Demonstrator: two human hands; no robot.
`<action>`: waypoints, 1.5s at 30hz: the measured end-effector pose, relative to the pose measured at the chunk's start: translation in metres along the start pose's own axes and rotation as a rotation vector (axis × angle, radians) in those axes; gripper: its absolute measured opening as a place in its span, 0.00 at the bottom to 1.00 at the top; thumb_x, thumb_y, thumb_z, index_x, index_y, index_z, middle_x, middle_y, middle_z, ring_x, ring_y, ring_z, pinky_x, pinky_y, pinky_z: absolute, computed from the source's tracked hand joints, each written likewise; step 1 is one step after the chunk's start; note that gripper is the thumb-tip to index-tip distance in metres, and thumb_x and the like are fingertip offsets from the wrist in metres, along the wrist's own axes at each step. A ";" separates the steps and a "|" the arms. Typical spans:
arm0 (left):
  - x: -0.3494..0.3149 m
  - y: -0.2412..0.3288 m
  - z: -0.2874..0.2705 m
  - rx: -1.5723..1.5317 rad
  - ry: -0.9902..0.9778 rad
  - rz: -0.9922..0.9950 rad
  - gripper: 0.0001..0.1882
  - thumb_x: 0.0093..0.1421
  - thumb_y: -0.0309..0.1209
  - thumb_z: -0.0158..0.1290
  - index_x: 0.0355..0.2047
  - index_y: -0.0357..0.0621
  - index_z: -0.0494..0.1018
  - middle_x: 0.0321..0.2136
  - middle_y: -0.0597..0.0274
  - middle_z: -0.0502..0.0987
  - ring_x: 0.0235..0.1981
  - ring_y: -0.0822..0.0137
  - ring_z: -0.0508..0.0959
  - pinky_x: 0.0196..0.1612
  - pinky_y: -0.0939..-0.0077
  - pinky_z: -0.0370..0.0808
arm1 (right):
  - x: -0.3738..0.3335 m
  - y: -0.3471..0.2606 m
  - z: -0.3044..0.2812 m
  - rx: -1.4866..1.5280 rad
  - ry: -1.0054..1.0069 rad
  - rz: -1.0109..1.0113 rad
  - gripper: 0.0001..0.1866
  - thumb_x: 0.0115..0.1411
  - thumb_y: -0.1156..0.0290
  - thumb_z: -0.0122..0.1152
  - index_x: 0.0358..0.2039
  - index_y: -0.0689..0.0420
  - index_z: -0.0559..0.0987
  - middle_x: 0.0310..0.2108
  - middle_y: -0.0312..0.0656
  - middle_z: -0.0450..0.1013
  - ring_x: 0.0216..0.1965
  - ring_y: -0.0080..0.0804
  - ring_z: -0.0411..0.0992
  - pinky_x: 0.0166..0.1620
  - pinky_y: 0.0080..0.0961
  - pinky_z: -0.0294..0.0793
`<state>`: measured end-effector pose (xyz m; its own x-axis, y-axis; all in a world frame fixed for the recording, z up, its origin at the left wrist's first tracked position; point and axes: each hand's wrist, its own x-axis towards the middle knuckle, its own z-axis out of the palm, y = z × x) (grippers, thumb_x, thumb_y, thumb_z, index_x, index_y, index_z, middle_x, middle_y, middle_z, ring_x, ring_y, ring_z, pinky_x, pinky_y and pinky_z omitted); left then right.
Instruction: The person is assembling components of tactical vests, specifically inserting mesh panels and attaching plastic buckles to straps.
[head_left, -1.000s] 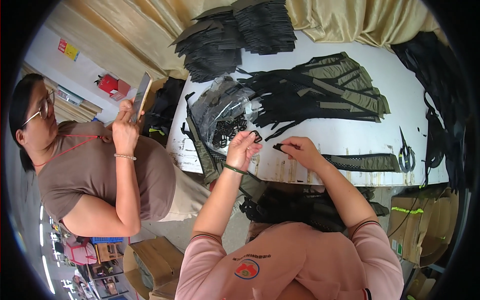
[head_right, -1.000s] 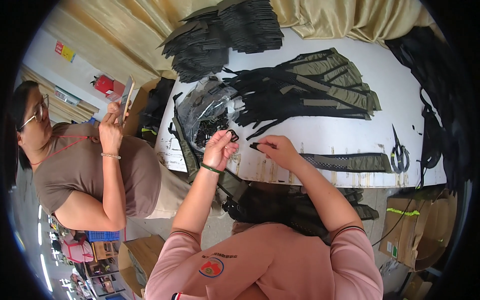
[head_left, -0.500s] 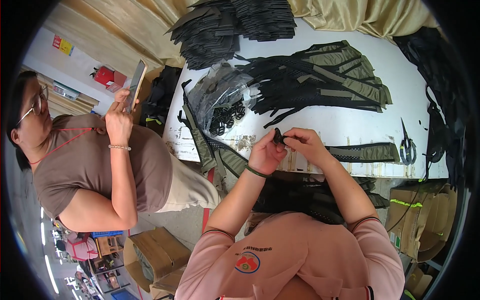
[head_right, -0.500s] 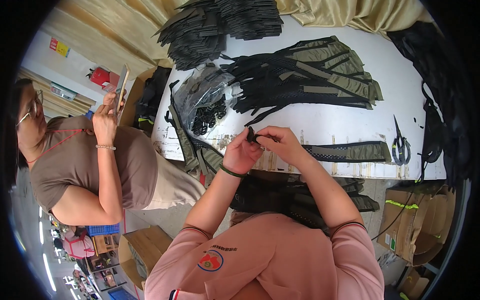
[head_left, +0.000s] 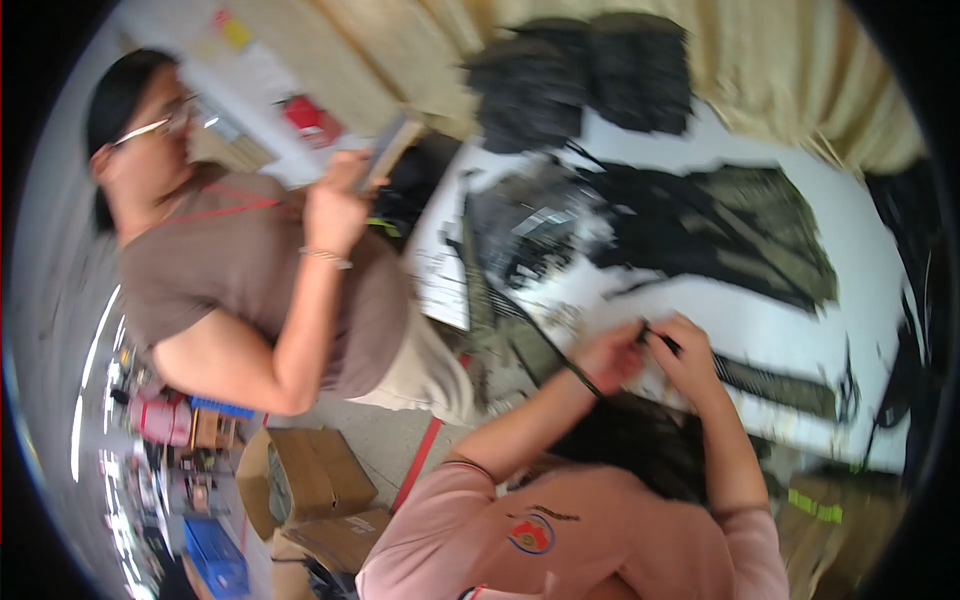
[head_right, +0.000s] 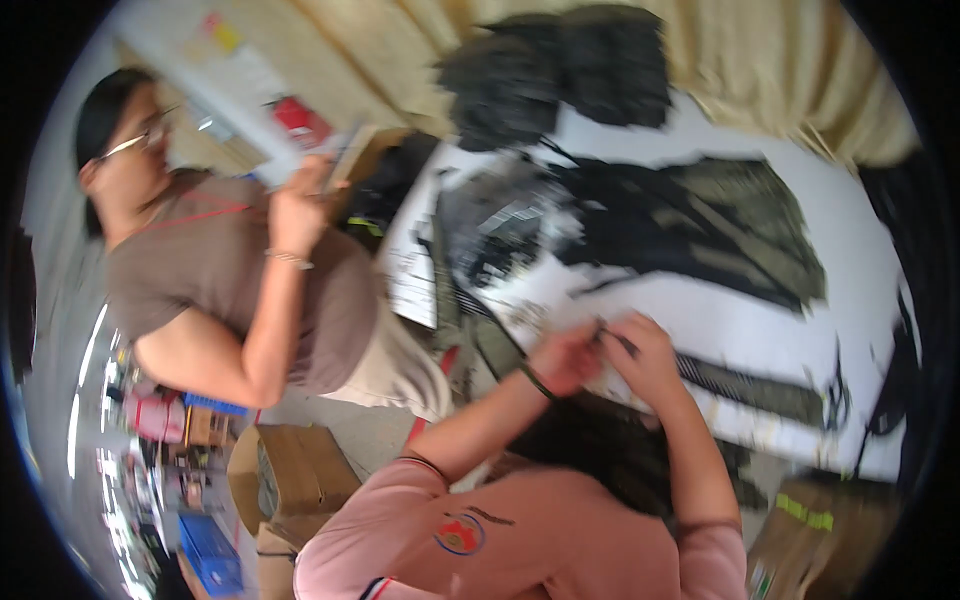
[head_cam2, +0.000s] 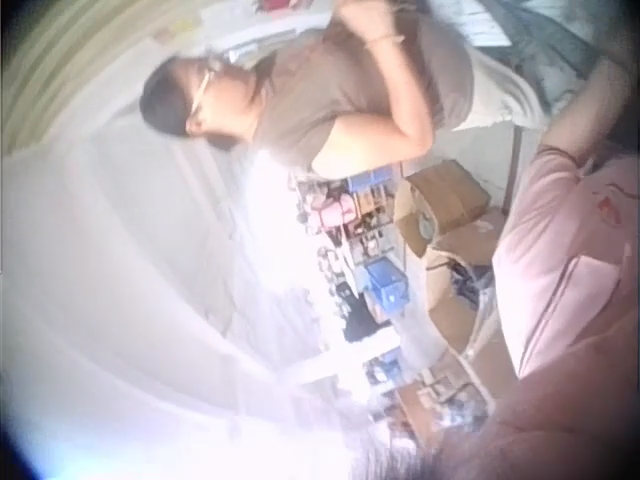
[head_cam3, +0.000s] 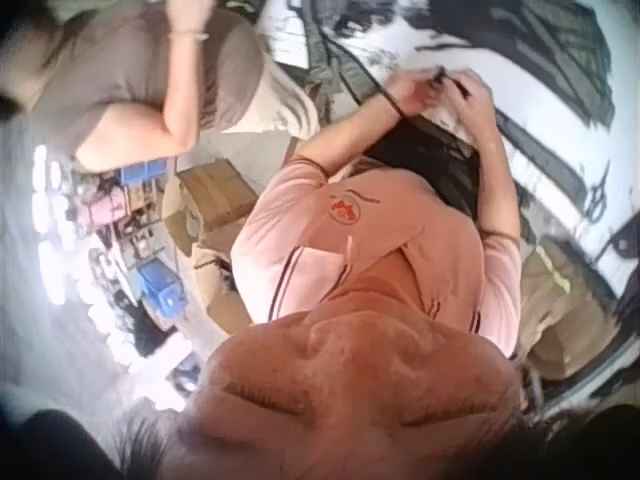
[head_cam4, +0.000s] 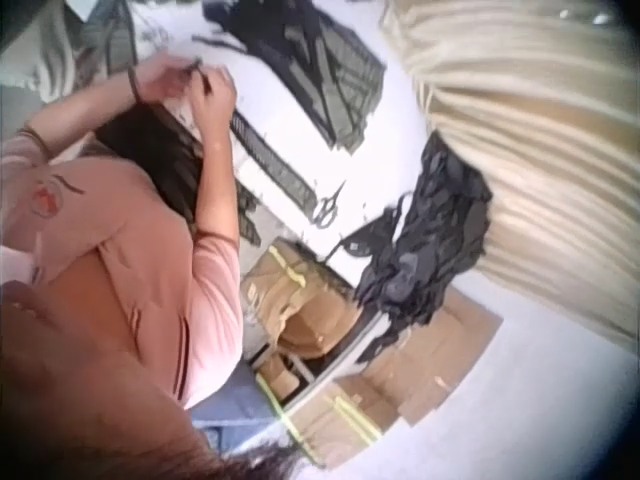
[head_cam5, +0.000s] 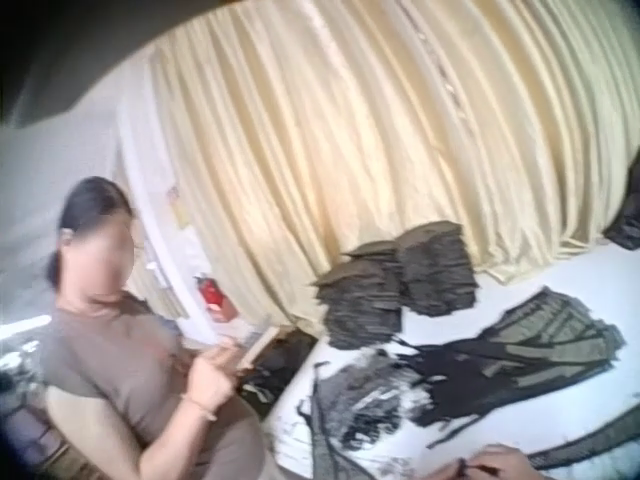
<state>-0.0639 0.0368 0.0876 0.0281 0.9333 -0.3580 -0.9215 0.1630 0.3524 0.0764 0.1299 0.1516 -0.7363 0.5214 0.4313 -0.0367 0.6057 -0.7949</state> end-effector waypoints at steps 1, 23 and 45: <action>0.005 -0.005 0.006 -0.004 -0.061 -0.019 0.07 0.61 0.38 0.49 0.33 0.53 0.73 0.24 0.72 0.75 0.22 0.76 0.72 0.26 0.81 0.66 | -0.002 -0.004 -0.004 -0.016 0.053 -0.006 0.04 0.50 0.77 0.58 0.27 0.62 0.75 0.24 0.46 0.70 0.27 0.43 0.69 0.31 0.31 0.68; -0.005 -0.011 0.028 0.252 -0.045 0.085 0.08 0.62 0.37 0.49 0.29 0.49 0.67 0.22 0.73 0.67 0.18 0.78 0.65 0.22 0.83 0.60 | -0.015 -0.027 -0.017 0.416 0.036 0.444 0.06 0.49 0.79 0.60 0.30 0.60 0.77 0.20 0.40 0.71 0.20 0.28 0.68 0.31 0.25 0.69; -0.006 -0.026 0.053 0.988 -0.027 0.708 0.06 0.58 0.27 0.53 0.31 0.38 0.68 0.25 0.65 0.74 0.26 0.79 0.73 0.29 0.83 0.71 | -0.036 -0.013 -0.010 0.674 0.189 0.572 0.13 0.48 0.87 0.59 0.27 0.56 0.67 0.23 0.28 0.64 0.23 0.13 0.61 0.29 0.10 0.62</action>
<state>-0.0196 0.0442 0.1260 -0.3428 0.9190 0.1947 -0.0448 -0.2231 0.9738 0.1105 0.1095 0.1503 -0.6426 0.7608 -0.0913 -0.1306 -0.2261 -0.9653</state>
